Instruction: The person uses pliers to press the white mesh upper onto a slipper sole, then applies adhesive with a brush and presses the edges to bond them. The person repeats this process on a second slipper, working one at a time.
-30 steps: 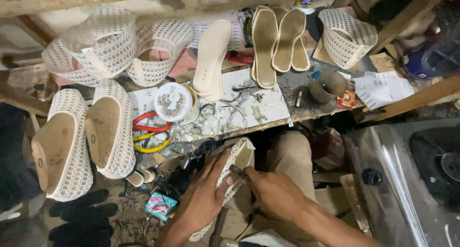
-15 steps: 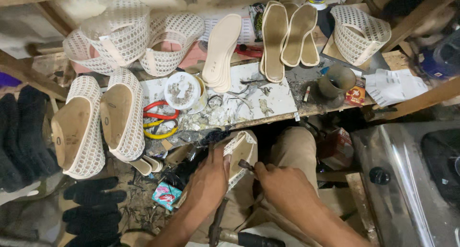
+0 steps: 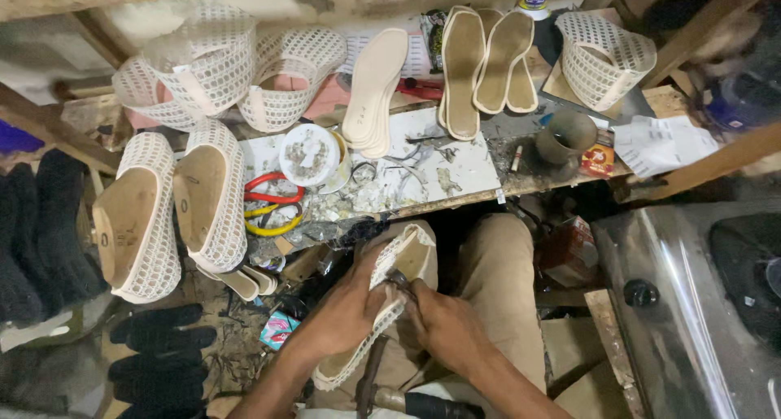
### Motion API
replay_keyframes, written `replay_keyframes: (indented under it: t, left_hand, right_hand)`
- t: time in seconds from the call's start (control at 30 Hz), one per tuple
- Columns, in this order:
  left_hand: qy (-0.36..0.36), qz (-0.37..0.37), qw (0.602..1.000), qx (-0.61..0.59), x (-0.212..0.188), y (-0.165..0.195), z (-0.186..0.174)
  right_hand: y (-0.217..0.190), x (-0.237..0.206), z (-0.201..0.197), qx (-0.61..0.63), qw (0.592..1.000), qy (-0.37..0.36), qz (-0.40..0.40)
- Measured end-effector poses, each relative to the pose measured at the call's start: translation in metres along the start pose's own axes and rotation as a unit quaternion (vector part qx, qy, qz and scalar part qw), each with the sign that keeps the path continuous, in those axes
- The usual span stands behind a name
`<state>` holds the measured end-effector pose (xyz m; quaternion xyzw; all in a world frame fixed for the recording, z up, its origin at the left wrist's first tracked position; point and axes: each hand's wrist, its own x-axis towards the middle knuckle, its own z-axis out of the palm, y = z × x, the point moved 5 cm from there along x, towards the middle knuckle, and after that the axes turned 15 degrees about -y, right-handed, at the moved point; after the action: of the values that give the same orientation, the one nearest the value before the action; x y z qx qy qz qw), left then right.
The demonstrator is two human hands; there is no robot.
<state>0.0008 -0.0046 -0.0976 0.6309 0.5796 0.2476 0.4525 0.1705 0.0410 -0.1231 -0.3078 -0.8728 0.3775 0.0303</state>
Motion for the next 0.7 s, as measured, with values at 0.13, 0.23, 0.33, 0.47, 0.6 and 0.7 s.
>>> replay_keyframes:
  t: [0.13,0.23,0.33,0.47,0.6,0.7]
  left_hand:
    - [0.019,-0.129,0.988,-0.088,-0.002,0.004,-0.006]
    - [0.117,-0.046,0.986,-0.107,-0.002,0.029,-0.013]
    - [0.189,0.057,0.952,-0.236,-0.011,0.036,-0.017]
    - [0.203,0.11,0.917,-0.327,-0.041,0.015,-0.014]
    - [0.205,0.041,0.907,-0.366,-0.088,-0.019,-0.001]
    - [0.146,-0.113,0.801,-0.569,-0.129,-0.048,0.024]
  right_hand:
    - [-0.01,-0.007,-0.009,0.063,0.996,0.037,0.052]
    - [-0.023,-0.023,-0.019,0.208,0.972,0.066,0.084]
    - [-0.045,-0.03,-0.034,0.285,0.955,0.075,0.035]
    - [-0.053,-0.022,-0.039,0.234,0.961,-0.035,0.141]
    - [-0.062,-0.018,-0.026,0.13,0.98,-0.118,0.091]
    - [-0.058,-0.028,-0.002,0.197,0.957,-0.185,0.105]
